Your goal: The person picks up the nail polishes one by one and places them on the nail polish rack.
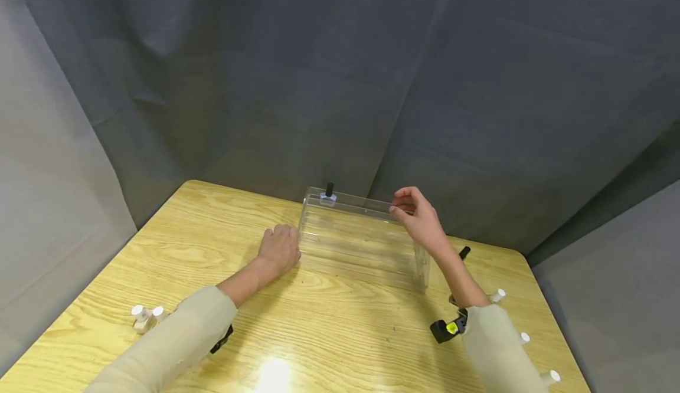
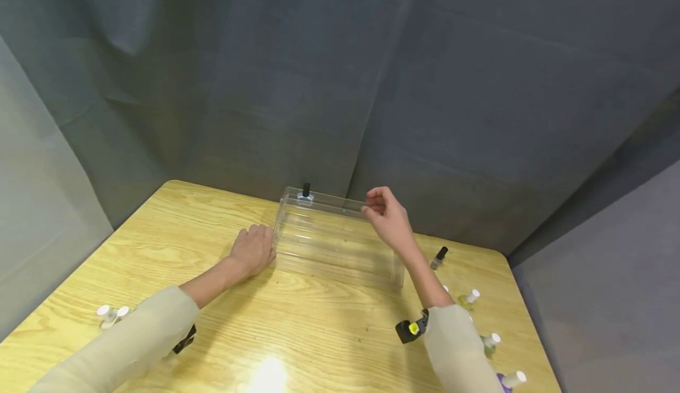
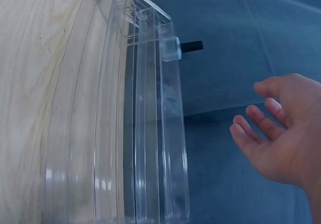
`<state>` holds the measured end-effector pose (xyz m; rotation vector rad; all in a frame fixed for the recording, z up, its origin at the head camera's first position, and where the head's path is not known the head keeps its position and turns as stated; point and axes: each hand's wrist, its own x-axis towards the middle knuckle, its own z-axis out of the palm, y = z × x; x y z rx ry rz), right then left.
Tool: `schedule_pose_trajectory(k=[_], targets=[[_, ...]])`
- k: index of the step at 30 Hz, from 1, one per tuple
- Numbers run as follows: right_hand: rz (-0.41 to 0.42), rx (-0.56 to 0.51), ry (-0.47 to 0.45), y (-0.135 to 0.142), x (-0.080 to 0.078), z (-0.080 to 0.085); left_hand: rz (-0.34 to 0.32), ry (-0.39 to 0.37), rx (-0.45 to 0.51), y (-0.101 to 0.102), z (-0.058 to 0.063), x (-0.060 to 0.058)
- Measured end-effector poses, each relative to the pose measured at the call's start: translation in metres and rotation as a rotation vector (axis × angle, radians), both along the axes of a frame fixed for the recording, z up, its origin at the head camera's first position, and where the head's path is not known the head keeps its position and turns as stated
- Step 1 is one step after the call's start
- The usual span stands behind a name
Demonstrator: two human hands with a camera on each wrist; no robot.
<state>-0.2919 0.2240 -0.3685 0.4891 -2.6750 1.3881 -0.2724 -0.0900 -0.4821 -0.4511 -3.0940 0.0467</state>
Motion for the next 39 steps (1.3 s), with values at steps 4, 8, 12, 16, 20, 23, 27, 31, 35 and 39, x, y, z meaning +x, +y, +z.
schedule_pose_trajectory(k=[4, 8, 12, 16, 20, 23, 27, 31, 35, 39], targets=[[-0.004, 0.003, 0.029, 0.012, 0.011, 0.002, -0.002, 0.001, -0.010, -0.002, 0.000, 0.001], [-0.003, 0.003, 0.070, 0.025, 0.023, 0.005, -0.005, -0.008, -0.018, -0.003, 0.001, 0.003], [-0.018, -0.003, 0.107, 0.040, 0.037, 0.011, -0.005, -0.012, -0.016, -0.003, 0.000, 0.003], [-0.042, -0.009, 0.133, 0.056, 0.053, 0.017, -0.003, -0.012, -0.007, -0.003, 0.000, 0.003], [-0.073, -0.004, 0.152, 0.073, 0.071, 0.016, -0.005, -0.017, 0.005, -0.003, 0.001, 0.002], [-0.094, -0.018, 0.139, 0.087, 0.083, 0.010, -0.006, -0.018, 0.012, -0.003, 0.000, 0.002], [-0.120, -0.049, 0.112, 0.104, 0.101, -0.001, -0.004, -0.016, 0.016, -0.004, 0.000, 0.002], [-0.166, -0.051, 0.087, 0.119, 0.118, -0.014, -0.007, -0.019, 0.016, -0.004, 0.000, 0.002], [-0.241, -0.031, 0.028, 0.132, 0.132, -0.029, -0.009, -0.024, 0.020, -0.004, -0.001, 0.002], [-0.329, -0.002, -0.030, 0.141, 0.144, -0.043, -0.010, -0.024, 0.020, -0.004, -0.001, 0.002]])
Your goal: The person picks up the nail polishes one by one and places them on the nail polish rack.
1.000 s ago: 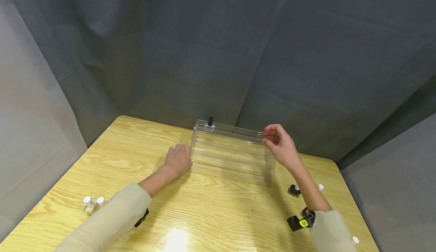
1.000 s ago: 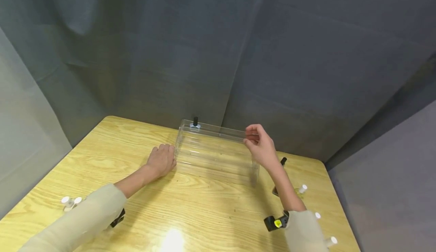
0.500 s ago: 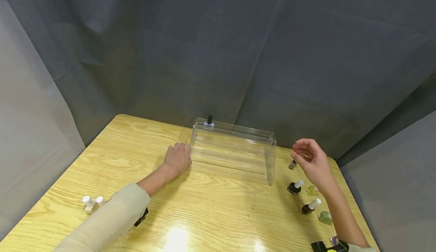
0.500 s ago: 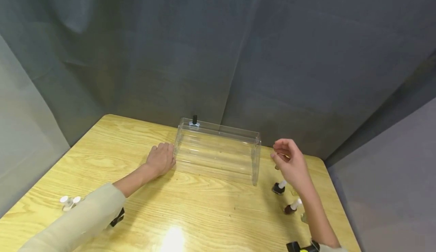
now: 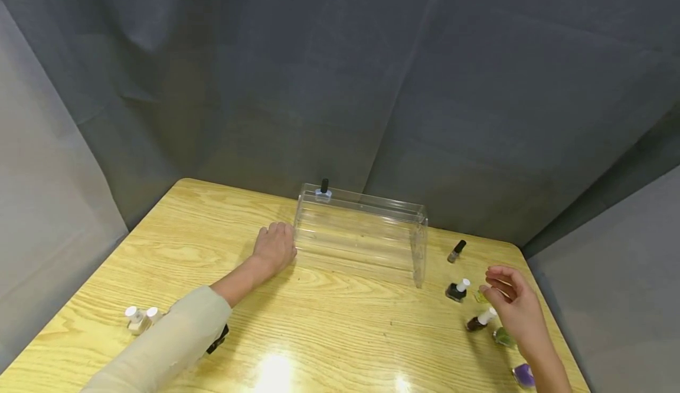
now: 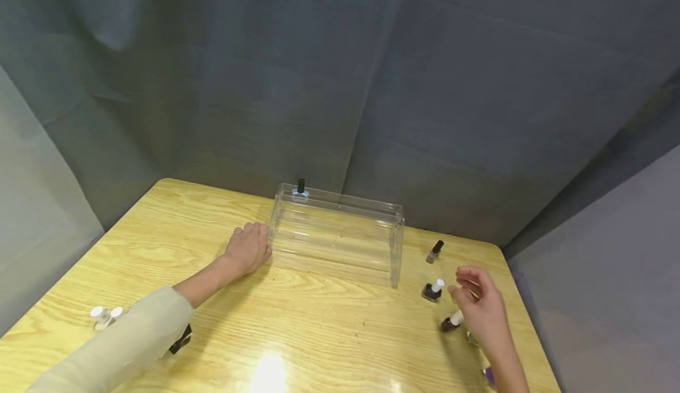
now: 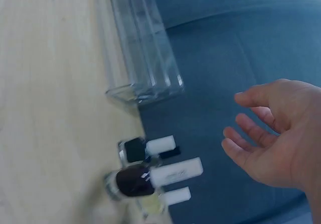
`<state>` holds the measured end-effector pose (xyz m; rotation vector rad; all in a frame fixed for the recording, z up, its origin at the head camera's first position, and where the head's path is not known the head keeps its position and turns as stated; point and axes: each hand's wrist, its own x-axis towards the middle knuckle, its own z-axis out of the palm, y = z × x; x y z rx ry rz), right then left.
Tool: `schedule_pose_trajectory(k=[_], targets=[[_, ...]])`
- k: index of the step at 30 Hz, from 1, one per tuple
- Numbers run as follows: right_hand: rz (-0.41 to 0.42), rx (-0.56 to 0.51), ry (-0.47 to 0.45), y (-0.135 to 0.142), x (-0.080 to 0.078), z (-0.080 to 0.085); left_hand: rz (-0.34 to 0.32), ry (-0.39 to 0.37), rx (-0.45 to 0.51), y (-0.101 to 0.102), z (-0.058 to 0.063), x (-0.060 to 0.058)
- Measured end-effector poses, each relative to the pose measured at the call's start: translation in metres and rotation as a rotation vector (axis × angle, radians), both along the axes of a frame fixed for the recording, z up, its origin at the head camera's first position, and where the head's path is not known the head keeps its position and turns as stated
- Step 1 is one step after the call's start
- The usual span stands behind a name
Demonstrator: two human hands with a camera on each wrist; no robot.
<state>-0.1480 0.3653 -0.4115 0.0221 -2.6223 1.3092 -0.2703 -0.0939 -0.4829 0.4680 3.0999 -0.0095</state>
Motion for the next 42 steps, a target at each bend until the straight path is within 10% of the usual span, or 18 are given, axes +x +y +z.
schedule_pose_trajectory(k=[14, 31, 42], targets=[[-0.151, -0.040, -0.208, -0.002, 0.022, -0.024, 0.000, 0.002, 0.039, -0.003, -0.002, 0.000], [-0.133, -0.149, -0.300, 0.003, 0.023, -0.055, -0.007, 0.010, 0.055, -0.002, -0.001, 0.003], [-0.111, -0.068, -0.205, 0.000, 0.026, -0.070, -0.010, 0.008, 0.050, -0.001, -0.001, 0.001]])
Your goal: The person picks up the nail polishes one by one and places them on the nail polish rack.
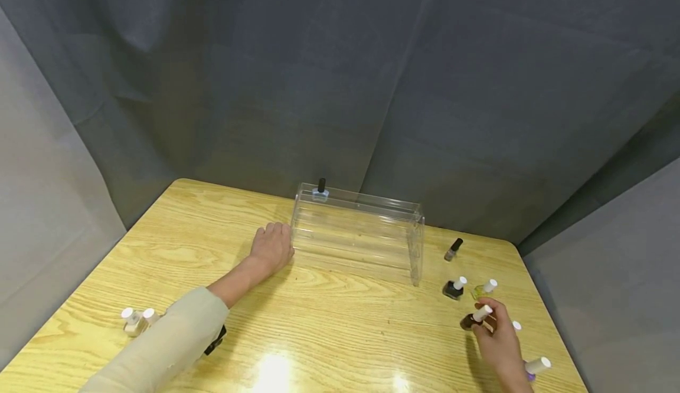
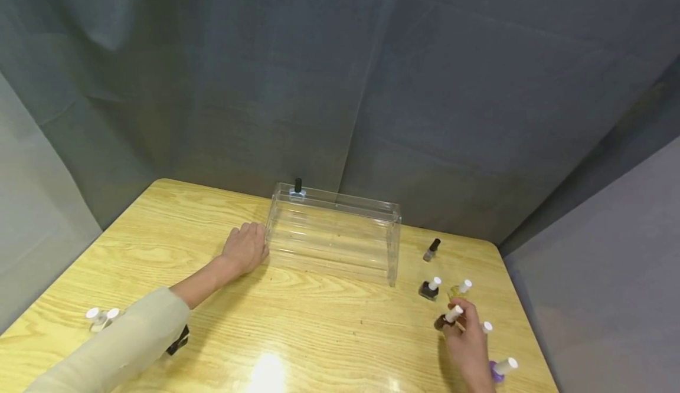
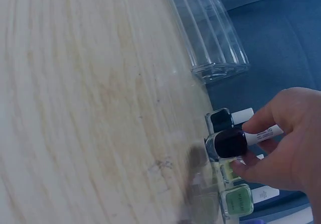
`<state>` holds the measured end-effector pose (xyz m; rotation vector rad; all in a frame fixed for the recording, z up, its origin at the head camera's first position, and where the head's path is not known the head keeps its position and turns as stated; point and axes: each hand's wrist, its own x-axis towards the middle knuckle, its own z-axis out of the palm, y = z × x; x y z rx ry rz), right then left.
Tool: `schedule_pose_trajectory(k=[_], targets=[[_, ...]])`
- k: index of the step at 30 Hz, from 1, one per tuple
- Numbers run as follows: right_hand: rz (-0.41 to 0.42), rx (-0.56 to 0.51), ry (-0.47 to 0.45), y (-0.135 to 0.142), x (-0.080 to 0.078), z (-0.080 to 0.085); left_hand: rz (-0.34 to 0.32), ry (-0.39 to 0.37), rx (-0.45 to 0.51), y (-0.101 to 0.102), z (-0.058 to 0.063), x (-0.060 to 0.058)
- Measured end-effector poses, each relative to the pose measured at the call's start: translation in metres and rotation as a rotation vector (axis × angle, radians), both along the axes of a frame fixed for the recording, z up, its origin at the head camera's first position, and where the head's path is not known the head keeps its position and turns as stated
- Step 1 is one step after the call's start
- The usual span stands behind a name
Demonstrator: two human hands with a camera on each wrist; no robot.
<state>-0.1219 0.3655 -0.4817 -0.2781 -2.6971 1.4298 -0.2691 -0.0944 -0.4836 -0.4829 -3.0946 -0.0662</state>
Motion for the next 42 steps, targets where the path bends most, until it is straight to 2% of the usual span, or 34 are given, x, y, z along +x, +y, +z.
schedule_pose_trajectory(k=[6, 16, 19, 25, 34, 42], targets=[[0.001, 0.074, 0.070, -0.001, -0.001, -0.010, -0.005, 0.013, -0.005, 0.000, 0.000, 0.001], [-0.067, 0.034, 0.001, 0.000, -0.003, -0.019, 0.004, -0.001, -0.002, 0.000, 0.000, -0.001], [-0.071, -0.022, 0.032, 0.000, -0.003, -0.022, 0.008, -0.009, 0.012, 0.001, 0.000, -0.001], [-0.070, -0.082, 0.158, -0.004, -0.002, -0.026, 0.007, -0.010, 0.022, 0.001, 0.002, 0.000], [-0.011, -0.069, 0.214, -0.014, -0.003, -0.011, 0.005, -0.013, 0.011, 0.000, 0.003, 0.001], [0.000, -0.077, 0.218, -0.027, -0.007, 0.008, 0.004, -0.008, 0.028, 0.000, 0.002, 0.001]])
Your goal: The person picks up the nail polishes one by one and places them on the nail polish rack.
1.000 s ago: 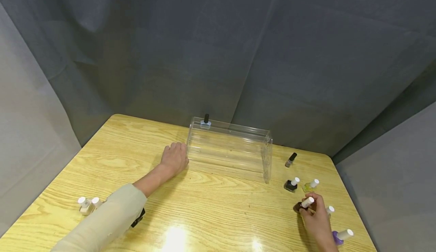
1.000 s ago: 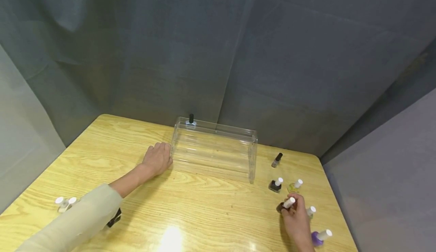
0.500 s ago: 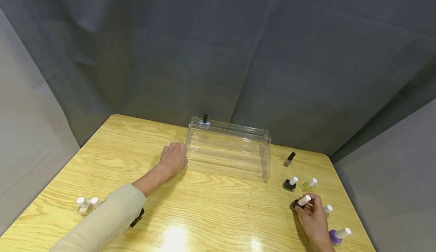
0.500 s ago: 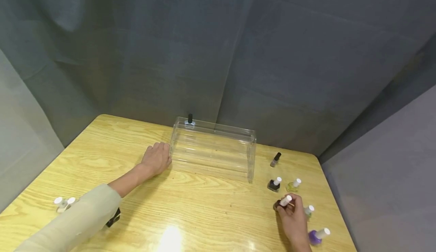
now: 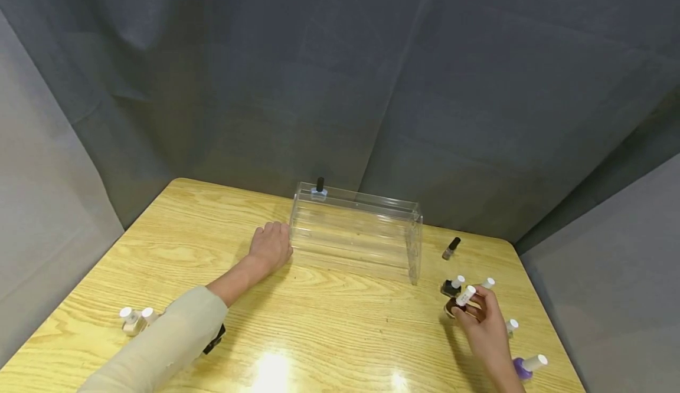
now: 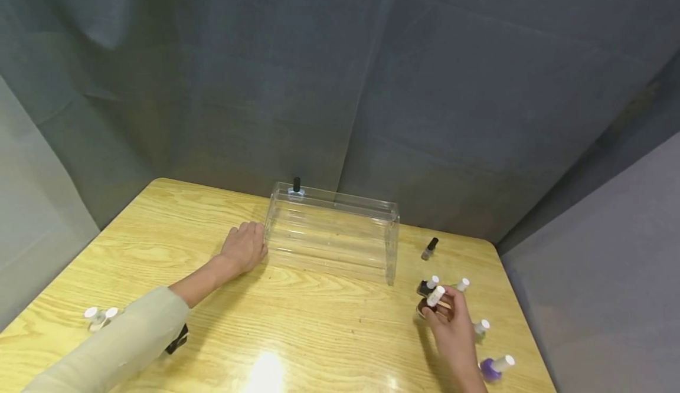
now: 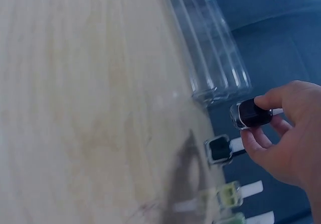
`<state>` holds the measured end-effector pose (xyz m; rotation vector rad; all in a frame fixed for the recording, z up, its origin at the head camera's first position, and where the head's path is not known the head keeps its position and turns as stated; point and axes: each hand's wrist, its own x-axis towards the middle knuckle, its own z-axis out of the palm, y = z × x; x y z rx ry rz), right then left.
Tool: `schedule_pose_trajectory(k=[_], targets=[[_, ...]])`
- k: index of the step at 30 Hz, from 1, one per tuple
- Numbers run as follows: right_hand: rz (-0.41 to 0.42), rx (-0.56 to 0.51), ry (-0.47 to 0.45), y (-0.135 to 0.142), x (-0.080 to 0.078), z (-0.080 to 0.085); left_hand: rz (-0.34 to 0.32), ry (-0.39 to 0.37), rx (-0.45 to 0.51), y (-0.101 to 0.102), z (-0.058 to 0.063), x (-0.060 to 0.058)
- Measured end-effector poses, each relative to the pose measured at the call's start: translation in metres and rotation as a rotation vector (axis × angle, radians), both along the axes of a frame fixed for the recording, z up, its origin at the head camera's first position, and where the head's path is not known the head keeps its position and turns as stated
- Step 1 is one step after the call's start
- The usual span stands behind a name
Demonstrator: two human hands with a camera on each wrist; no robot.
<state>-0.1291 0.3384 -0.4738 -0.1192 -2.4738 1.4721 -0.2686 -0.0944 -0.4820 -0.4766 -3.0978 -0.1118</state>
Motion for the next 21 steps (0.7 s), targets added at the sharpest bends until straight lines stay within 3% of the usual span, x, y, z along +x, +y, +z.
schedule_pose_trajectory(k=[13, 21], targets=[[0.111, 0.091, 0.105, -0.024, -0.018, 0.037, 0.002, -0.007, -0.014, 0.001, 0.001, 0.001], [0.180, 0.134, 0.155, -0.041, -0.038, 0.058, -0.005, -0.002, -0.024, 0.000, 0.002, 0.001]])
